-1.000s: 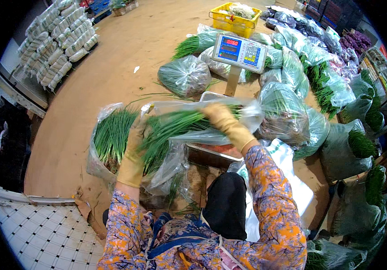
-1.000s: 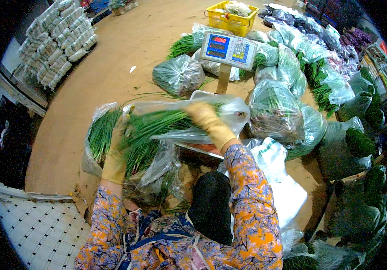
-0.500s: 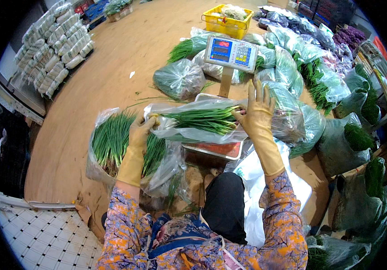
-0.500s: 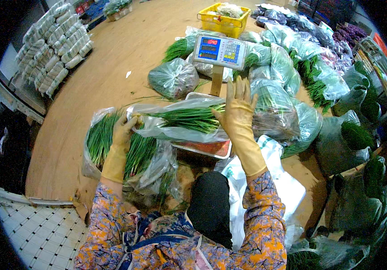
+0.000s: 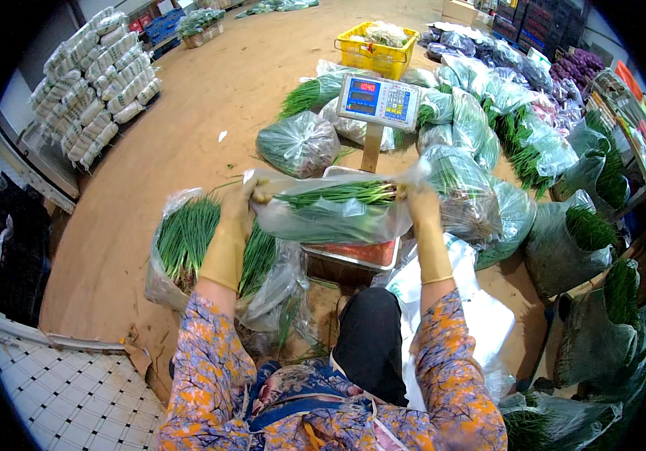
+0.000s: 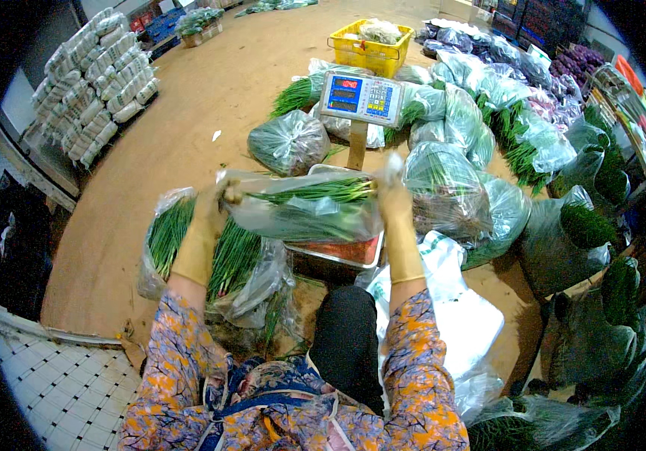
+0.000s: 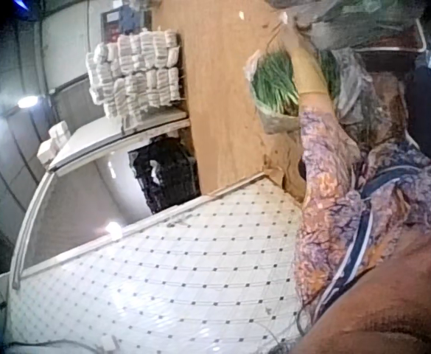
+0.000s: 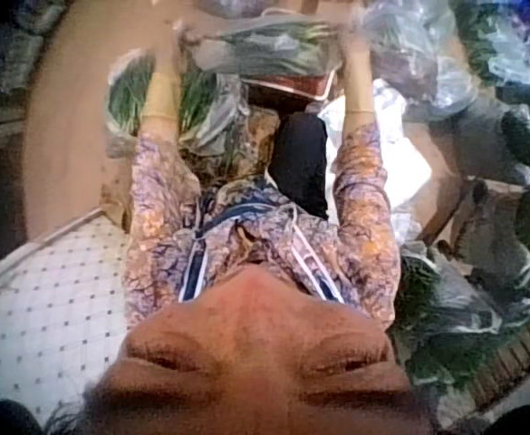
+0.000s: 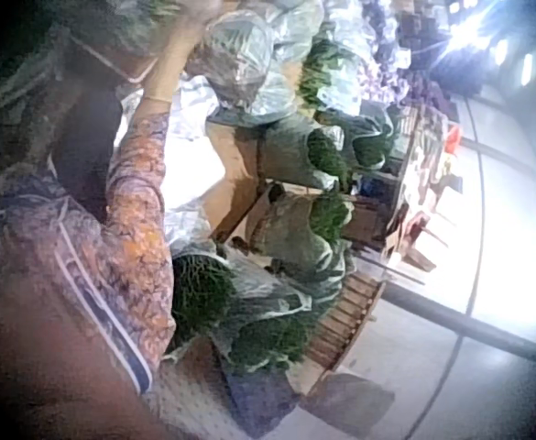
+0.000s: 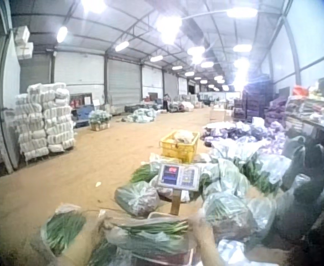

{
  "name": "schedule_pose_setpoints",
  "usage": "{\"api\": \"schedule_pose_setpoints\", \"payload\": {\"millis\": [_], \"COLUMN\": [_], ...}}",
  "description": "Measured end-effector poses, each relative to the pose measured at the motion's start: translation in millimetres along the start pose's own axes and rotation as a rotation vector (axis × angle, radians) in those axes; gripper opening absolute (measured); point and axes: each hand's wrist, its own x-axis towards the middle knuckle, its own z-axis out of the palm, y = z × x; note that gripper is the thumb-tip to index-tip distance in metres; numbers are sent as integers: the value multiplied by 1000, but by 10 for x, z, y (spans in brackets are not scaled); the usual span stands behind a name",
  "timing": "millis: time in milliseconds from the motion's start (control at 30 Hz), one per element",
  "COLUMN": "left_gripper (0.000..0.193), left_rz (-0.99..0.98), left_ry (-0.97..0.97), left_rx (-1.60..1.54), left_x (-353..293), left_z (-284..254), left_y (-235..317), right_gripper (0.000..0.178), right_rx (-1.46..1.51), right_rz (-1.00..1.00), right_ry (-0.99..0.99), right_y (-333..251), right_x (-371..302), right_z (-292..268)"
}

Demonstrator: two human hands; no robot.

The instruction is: The person sorts green onions from a large pile into smaller bundles, places them into plastic bags, and weighs the bags on a digital scale.

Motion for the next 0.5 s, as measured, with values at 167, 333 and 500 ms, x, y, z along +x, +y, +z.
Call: {"api": "schedule_pose_setpoints", "payload": {"millis": [167,333,500], "left_gripper": [20,22,20], "left_rz": [194,121,-57], "left_ry": [-163,-12,-297], "left_rx": [113,138,405], "left_x": [-2,113,-41], "left_z": [405,467,920], "left_y": [467,785,554], "right_gripper": [21,19,34], "right_rx": [1455,1509,1249], "right_rz": [50,127,-43], "right_ry": [-223,-152,-438], "right_y": [-431,-737,-1119], "right_x": [126,19,-269], "right_z": [-609,-682,-415]}}
